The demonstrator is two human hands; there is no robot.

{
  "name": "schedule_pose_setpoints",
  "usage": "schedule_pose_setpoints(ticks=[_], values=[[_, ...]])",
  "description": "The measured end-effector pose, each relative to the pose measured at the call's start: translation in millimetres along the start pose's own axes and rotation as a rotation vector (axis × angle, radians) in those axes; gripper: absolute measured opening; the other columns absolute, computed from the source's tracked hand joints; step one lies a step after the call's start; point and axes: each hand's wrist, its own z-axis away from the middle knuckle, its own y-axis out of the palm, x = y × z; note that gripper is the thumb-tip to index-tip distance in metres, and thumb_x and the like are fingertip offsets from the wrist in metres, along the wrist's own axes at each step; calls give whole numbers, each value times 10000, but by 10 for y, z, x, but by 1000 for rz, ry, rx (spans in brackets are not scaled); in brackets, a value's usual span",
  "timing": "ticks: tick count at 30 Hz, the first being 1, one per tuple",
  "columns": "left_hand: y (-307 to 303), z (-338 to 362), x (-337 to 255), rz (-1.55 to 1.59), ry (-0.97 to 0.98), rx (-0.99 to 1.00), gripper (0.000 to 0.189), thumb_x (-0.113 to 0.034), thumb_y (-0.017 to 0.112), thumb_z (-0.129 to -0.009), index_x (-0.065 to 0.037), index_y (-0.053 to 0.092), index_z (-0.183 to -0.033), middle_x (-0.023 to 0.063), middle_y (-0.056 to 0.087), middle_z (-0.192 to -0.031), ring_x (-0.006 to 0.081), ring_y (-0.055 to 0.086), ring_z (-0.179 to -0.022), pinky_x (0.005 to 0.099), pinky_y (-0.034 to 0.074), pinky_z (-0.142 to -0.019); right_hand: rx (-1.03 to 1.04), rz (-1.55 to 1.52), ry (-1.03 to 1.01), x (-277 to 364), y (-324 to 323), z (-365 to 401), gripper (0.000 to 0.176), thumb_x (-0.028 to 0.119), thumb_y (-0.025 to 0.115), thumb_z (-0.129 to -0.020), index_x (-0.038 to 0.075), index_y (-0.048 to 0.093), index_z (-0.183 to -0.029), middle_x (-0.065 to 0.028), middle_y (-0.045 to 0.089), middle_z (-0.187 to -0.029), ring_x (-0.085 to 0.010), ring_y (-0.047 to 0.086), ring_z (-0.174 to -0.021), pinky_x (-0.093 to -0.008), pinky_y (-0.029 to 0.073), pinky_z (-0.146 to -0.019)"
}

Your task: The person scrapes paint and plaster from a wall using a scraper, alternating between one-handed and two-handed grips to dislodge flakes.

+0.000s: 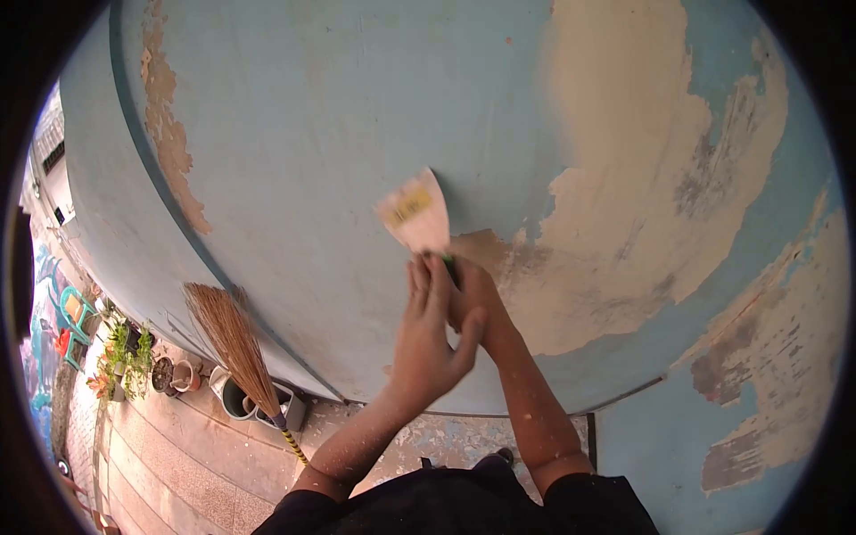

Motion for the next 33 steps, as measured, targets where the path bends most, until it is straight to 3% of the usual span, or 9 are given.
schedule_pose_setpoints(ticks=[6,9,13,18,21,23,29,31,33], values=[[49,73,141,-36,17,4,755,-317,627,-956,157,330,-1464,454,291,-1496,597,238,-1436,569,278,-1173,99,-177,-2,-106,71,-96,514,474,585,-979,-36,636,-937,-69,626,-686,-107,586,-620,-315,466,-560],[423,608,212,9,-65,322,702,-319,643,-958,111,397,-1456,429,353,-1481,570,292,-1426,550,283,-1175,10,-133,158,-1500,-21,259,477,443,605,-973,-17,612,-846,-62,593,-637,-105,559,-551,-306,434,-497],[737,1019,267,102,-156,541,701,-365,632,-966,78,410,-1462,438,376,-1457,583,323,-1401,558,307,-1161,63,-77,424,-1584,-358,1020,319,307,631,-990,16,596,-862,-17,556,-629,-104,523,-469,-283,393,-421],[879,799,46,196,-71,595,703,-368,617,-979,80,390,-1471,429,349,-1481,589,300,-1410,566,331,-1146,-17,4,453,-1628,-661,1490,339,310,672,-970,-16,658,-1059,-36,613,-747,-100,535,-648,-298,456,-598],[937,560,-227,344,111,485,761,-262,719,-923,45,346,-1511,393,171,-1586,563,136,-1484,557,302,-1163,-24,-122,493,-1226,-978,1527,329,244,667,-971,-12,652,-1176,-50,649,-818,-117,585,-758,-304,499,-696],[991,323,-458,337,203,385,789,-289,703,-930,37,310,-1532,398,154,-1588,584,111,-1478,595,275,-1160,-112,-35,120,-926,-1254,1446,327,163,657,-965,-7,628,-1243,-67,685,-877,-135,625,-859,-310,519,-795],[861,-920,-1114,123,695,93,959,-309,687,-824,-4,202,-1593,381,108,-1611,611,49,-1480,722,109,-1145,-46,297,-300,406,-2428,978,235,60,669,-920,-1,560,-1120,-103,687,-952,-175,669,-893,-324,533,-823],[848,-1383,-1378,-5,758,-87,926,-230,720,-725,-17,339,-1543,307,302,-1573,552,184,-1484,705,142,-1155,-46,398,-621,774,-2729,792,200,65,660,-926,14,568,-1096,-105,675,-937,-177,669,-882,-343,539,-794],[897,-1830,-1488,-69,821,-233,790,-221,737,-710,-27,450,-1420,245,443,-1420,493,333,-1384,682,195,-1148,-51,283,-507,1218,-2941,797,182,73,665,-931,19,570,-1076,-110,673,-946,-185,666,-910,-352,540,-812]])
